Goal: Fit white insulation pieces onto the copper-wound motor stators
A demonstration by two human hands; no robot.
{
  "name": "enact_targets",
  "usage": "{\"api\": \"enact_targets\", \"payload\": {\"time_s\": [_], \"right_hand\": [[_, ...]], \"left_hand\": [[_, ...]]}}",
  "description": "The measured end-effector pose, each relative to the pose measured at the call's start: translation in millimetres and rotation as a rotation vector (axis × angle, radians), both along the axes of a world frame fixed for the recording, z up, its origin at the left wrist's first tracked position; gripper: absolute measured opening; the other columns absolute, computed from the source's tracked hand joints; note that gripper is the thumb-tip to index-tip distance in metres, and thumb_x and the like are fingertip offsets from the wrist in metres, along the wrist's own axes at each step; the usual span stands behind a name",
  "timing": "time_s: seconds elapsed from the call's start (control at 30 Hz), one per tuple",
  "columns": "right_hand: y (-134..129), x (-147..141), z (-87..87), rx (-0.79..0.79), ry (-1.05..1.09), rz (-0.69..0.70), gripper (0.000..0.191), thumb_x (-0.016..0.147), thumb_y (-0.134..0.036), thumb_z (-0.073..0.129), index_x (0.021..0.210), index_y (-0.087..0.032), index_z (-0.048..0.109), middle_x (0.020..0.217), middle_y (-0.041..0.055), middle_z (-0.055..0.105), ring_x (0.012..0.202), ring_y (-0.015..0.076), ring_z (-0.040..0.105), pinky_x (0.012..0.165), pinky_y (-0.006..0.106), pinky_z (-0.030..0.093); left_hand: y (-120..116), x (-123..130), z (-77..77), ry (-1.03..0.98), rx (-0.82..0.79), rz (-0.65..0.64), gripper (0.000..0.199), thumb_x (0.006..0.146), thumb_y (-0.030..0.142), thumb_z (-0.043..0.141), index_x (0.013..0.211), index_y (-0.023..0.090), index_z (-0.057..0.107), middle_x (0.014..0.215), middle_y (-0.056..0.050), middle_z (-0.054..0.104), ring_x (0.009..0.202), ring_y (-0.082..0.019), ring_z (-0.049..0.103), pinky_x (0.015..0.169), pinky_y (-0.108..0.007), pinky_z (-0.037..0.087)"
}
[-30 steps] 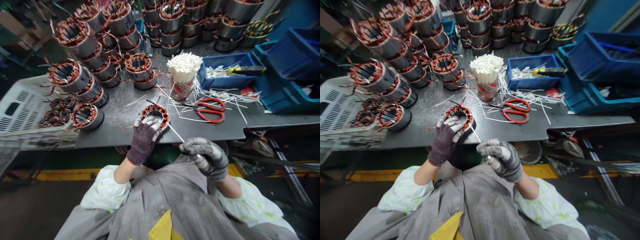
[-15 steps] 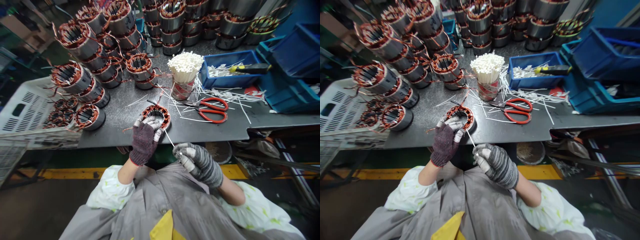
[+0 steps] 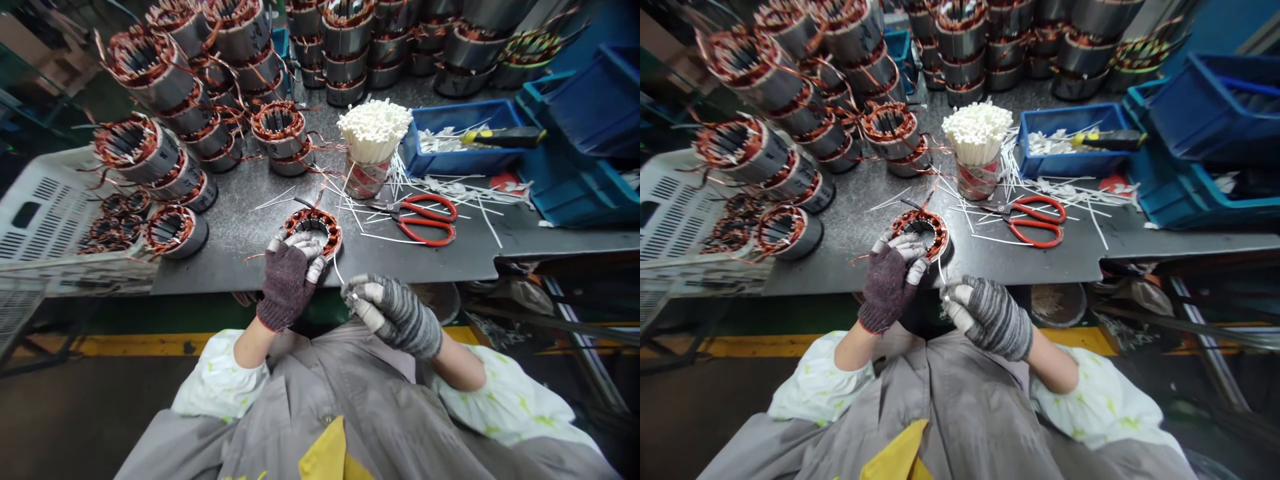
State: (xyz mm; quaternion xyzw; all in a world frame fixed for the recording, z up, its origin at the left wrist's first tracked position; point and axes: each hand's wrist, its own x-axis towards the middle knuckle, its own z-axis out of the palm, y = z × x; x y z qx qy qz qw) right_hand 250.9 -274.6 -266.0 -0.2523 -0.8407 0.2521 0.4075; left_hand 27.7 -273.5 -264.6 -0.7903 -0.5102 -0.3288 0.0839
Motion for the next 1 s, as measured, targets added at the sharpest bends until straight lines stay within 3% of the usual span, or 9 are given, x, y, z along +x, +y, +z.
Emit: {"api": "enact_targets", "payload": {"time_s": [0.13, 0.27, 0.47, 0.6, 0.67, 0.73, 0.8, 0.87, 1.0], "right_hand": [[3, -3, 2.7, 0.062, 0.008, -0.081, 0.013, 0.095, -0.015, 0.053, 0.1, -0.022, 0.063, 0.096, 0.0059, 0.075, 0.082, 0.0168, 0.073, 0.073, 0.029, 0.06], [-9, 10, 5.4, -0.027, -0.002, -0.043, 0.013, 0.093, -0.014, 0.055, 0.1, -0.022, 0.062, 0.093, 0.0044, 0.074, 0.08, 0.0152, 0.073, 0.072, 0.026, 0.06], [4, -7, -14.7, -0.054, 0.064, -0.036, 0.015, 0.097, -0.018, 0.055, 0.105, -0.021, 0.067, 0.105, 0.0078, 0.076, 0.093, 0.0173, 0.075, 0.083, 0.03, 0.062], [21, -29, -26.6, -0.325, 0.281, -0.111, 0.018, 0.099, -0.031, 0.056, 0.1, -0.023, 0.072, 0.108, 0.0081, 0.078, 0.1, 0.0199, 0.075, 0.089, 0.035, 0.063], [24, -36, -25.5, -0.57, 0.394, -0.165, 0.019, 0.095, -0.04, 0.063, 0.098, -0.023, 0.072, 0.093, 0.0053, 0.079, 0.085, 0.0198, 0.076, 0.079, 0.035, 0.064], [24, -38, -21.0, -0.8, 0.469, -0.198, 0.026, 0.088, -0.049, 0.072, 0.093, -0.023, 0.07, 0.076, 0.0012, 0.076, 0.066, 0.0179, 0.073, 0.064, 0.032, 0.063], [24, -38, -15.8, -0.934, 0.504, -0.205, 0.034, 0.08, -0.055, 0.078, 0.088, -0.023, 0.068, 0.065, -0.0018, 0.071, 0.056, 0.0157, 0.067, 0.055, 0.029, 0.059], [25, -39, -12.3, -0.96, 0.505, -0.209, 0.037, 0.076, -0.056, 0.08, 0.084, -0.023, 0.067, 0.064, -0.0022, 0.069, 0.055, 0.0148, 0.065, 0.054, 0.029, 0.058], [30, -42, -12.9, -0.847, 0.417, -0.239, 0.028, 0.078, -0.049, 0.077, 0.081, -0.023, 0.069, 0.071, 0.0009, 0.073, 0.065, 0.0172, 0.068, 0.063, 0.032, 0.06]], "left_hand": [[0, 1, 0.5, -0.004, 0.007, 0.008, 0.01, 0.099, 0.023, 0.058, 0.108, 0.02, 0.062, 0.108, -0.007, 0.077, 0.12, -0.025, 0.068, 0.115, -0.054, 0.043], [1, -3, -0.8, 0.001, -0.015, -0.017, 0.012, 0.099, 0.024, 0.059, 0.109, 0.021, 0.062, 0.11, -0.006, 0.076, 0.121, -0.025, 0.068, 0.116, -0.053, 0.042], [-1, 0, -1.4, -0.06, -0.048, -0.006, 0.011, 0.099, 0.024, 0.058, 0.109, 0.022, 0.063, 0.113, -0.006, 0.076, 0.123, -0.024, 0.067, 0.118, -0.053, 0.039], [-3, 9, -1.6, -0.166, -0.039, 0.128, 0.022, 0.099, 0.027, 0.059, 0.12, 0.022, 0.062, 0.123, -0.008, 0.074, 0.128, -0.025, 0.062, 0.117, -0.051, 0.04], [-2, 12, -2.2, -0.2, -0.03, 0.172, 0.03, 0.098, 0.029, 0.062, 0.126, 0.022, 0.061, 0.126, -0.009, 0.073, 0.129, -0.025, 0.061, 0.115, -0.05, 0.043], [0, 12, -2.8, -0.201, -0.029, 0.142, 0.024, 0.097, 0.03, 0.062, 0.12, 0.024, 0.066, 0.119, -0.006, 0.075, 0.123, -0.024, 0.065, 0.115, -0.05, 0.042], [2, 12, -3.0, -0.198, -0.026, 0.091, 0.015, 0.097, 0.03, 0.062, 0.11, 0.026, 0.069, 0.11, -0.003, 0.077, 0.117, -0.023, 0.068, 0.116, -0.051, 0.04], [3, 12, -2.8, -0.198, -0.016, 0.063, 0.013, 0.097, 0.028, 0.061, 0.107, 0.026, 0.069, 0.107, -0.003, 0.078, 0.116, -0.022, 0.068, 0.118, -0.051, 0.038], [2, 12, -2.1, -0.168, -0.013, 0.043, 0.018, 0.097, 0.025, 0.058, 0.111, 0.026, 0.069, 0.108, -0.003, 0.078, 0.119, -0.022, 0.066, 0.119, -0.052, 0.036]]}}
